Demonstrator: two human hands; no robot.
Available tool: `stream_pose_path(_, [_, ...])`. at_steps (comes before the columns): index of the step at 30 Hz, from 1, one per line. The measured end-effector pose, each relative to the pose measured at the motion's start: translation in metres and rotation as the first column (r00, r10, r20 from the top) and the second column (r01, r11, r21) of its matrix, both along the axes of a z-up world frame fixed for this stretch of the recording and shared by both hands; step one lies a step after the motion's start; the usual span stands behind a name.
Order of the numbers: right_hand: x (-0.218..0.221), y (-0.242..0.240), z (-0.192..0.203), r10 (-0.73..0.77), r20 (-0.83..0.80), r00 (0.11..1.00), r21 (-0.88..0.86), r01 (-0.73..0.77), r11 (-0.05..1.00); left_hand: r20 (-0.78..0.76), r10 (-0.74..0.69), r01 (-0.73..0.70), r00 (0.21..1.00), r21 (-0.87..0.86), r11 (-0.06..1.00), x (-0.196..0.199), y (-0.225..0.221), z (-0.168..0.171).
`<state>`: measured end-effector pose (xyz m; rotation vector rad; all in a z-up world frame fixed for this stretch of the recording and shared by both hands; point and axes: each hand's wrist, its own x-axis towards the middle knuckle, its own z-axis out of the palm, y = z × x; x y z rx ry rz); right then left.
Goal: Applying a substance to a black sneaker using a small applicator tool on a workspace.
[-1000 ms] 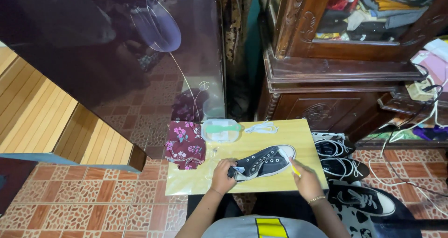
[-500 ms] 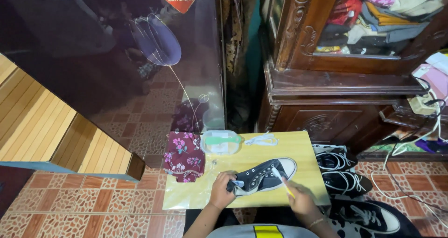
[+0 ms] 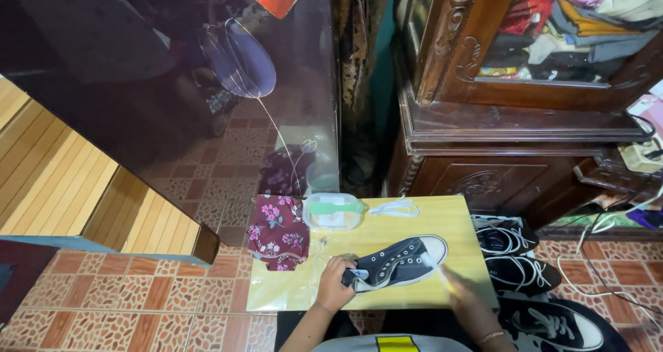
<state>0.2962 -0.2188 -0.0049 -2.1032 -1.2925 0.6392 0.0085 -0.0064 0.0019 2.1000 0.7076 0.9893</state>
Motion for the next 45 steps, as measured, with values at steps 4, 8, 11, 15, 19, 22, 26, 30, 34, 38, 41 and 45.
stream_pose_path(4, [-0.026, 0.004, 0.003, -0.097, 0.238, 0.966, -0.173, 0.141, 0.975, -0.011, -0.001, 0.001, 1.0, -0.017, 1.0, -0.002, -0.001, -0.003])
stream_pose_path(8, [-0.029, 0.009, -0.007, -0.058, 0.089, 0.994, -0.039, 0.061, 0.997, -0.023, 0.01, -0.01, 1.0, -0.016, 1.0, 0.0, -0.001, 0.002])
stream_pose_path(11, [-0.016, 0.009, -0.005, -0.123, 0.176, 0.977, 0.025, 0.12, 0.992, -0.015, 0.013, -0.013, 1.0, -0.016, 1.0, -0.001, -0.002, 0.003])
stream_pose_path(15, [-0.029, 0.014, -0.003, -0.06, 0.149, 0.987, 0.119, 0.042, 0.992, 0.001, -0.002, 0.002, 1.0, -0.02, 1.0, -0.002, -0.002, 0.002])
stream_pose_path(19, [-0.025, 0.014, 0.034, -0.124, 0.091, 0.988, -0.302, 0.146, 0.942, 0.001, -0.009, 0.009, 1.0, -0.034, 0.999, -0.002, -0.002, 0.002])
stream_pose_path(22, [-0.018, 0.015, 0.03, -0.191, 0.092, 0.977, -0.124, 0.201, 0.972, 0.0, 0.005, -0.005, 1.0, -0.025, 1.0, -0.001, -0.001, 0.0])
stream_pose_path(26, [-0.03, 0.02, 0.019, -0.108, 0.172, 0.979, 0.059, 0.099, 0.993, 0.002, 0.009, -0.009, 1.0, -0.013, 1.0, -0.001, -0.001, 0.0])
stream_pose_path(30, [-0.01, 0.012, 0.015, -0.149, 0.003, 0.989, -0.085, 0.148, 0.985, -0.002, 0.017, -0.017, 1.0, -0.004, 1.0, -0.002, -0.001, 0.0])
stream_pose_path(34, [-0.019, 0.024, 0.039, -0.184, 0.255, 0.949, -0.124, 0.22, 0.968, 0.014, 0.012, -0.012, 1.0, -0.001, 1.0, -0.002, -0.001, 0.0])
stream_pose_path(38, [-0.047, 0.029, 0.023, -0.061, 0.112, 0.992, -0.062, 0.068, 0.996, 0.002, 0.009, -0.009, 1.0, -0.008, 1.0, -0.003, -0.003, 0.003])
stream_pose_path(41, [-0.033, 0.029, 0.025, -0.096, 0.061, 0.993, -0.044, 0.099, 0.994, 0.004, 0.005, -0.005, 1.0, -0.012, 1.0, -0.002, -0.002, 0.003])
stream_pose_path(45, [-0.015, 0.024, 0.031, -0.189, 0.084, 0.978, 0.179, 0.172, 0.969, 0.013, -0.011, 0.011, 1.0, -0.032, 0.999, -0.005, -0.002, -0.001])
